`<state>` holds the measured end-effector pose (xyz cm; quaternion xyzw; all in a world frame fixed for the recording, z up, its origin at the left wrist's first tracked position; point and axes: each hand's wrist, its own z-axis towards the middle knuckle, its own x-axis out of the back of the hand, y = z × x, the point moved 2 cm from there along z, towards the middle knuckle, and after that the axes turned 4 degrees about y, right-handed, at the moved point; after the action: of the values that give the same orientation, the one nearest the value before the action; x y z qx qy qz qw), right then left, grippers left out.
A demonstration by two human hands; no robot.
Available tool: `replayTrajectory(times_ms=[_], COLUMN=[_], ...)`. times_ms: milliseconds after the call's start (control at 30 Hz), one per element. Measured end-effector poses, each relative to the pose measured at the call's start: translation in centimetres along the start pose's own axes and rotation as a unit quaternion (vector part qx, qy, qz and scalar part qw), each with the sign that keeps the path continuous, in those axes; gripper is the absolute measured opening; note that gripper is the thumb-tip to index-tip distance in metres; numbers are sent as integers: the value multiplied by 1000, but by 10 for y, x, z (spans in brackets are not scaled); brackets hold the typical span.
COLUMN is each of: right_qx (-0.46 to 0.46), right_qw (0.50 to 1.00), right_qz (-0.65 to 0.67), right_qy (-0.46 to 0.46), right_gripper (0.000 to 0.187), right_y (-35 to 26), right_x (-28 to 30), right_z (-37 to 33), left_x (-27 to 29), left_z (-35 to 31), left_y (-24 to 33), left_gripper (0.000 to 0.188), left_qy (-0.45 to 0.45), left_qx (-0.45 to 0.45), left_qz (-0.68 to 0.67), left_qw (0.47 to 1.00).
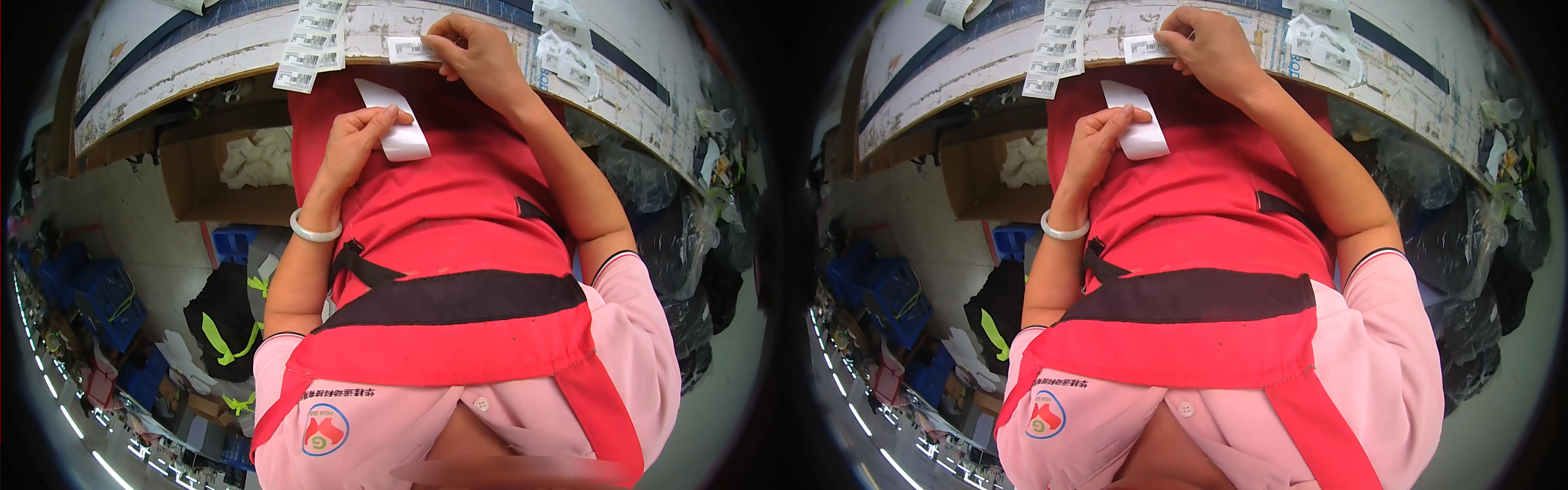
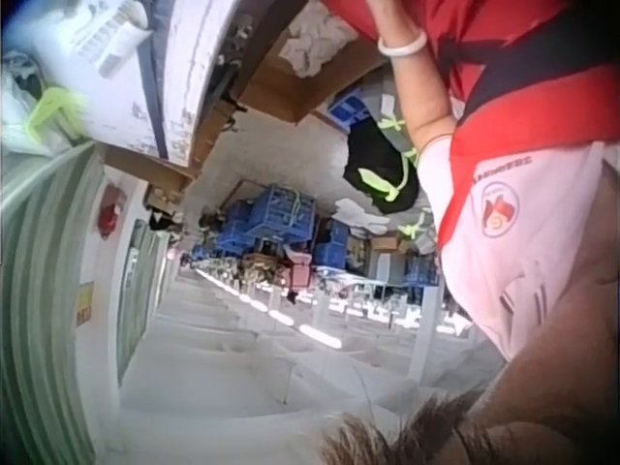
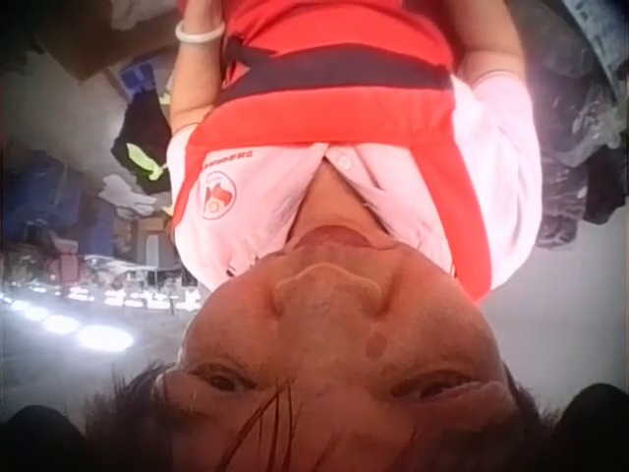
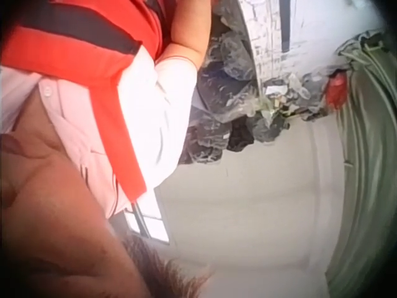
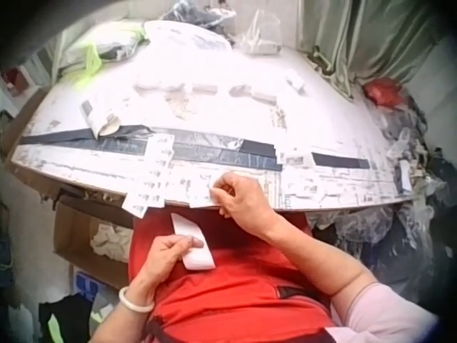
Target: Peeling small adhesive labels from a backing sheet and applying them to a larger label or checking barcode validity.
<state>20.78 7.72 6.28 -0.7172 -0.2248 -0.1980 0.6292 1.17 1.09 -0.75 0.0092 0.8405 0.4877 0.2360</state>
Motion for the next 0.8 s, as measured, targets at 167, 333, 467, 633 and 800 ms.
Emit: replayTrajectory(times_ms=[167, 333, 467, 633, 800], right_qx=[12, 24, -44, -81, 55], right_qw=[987, 976, 968, 951, 946], right_qz=[159, 103, -8, -185, -156], right_qy=[34, 191, 249, 234, 277], right_gripper=[17, 15, 18, 33, 20], right_y=[15, 57, 103, 113, 69], right_x=[39, 127, 154, 148, 133], right_z=[-23, -43, -50, -44, -53], left_x=[-2, 5, 0, 7, 74], left_z=[1, -3, 4, -15, -62], left_y=[-4, -2, 3, 8, 6], left_gripper=[28, 24, 22, 20, 23], left_qy=[-7, 14, -5, 25, 75], left_qx=[-7, -18, -5, -4, 1], left_qz=[12, 20, -7, -38, -221], left_qw=[1000, 1000, 1000, 999, 972])
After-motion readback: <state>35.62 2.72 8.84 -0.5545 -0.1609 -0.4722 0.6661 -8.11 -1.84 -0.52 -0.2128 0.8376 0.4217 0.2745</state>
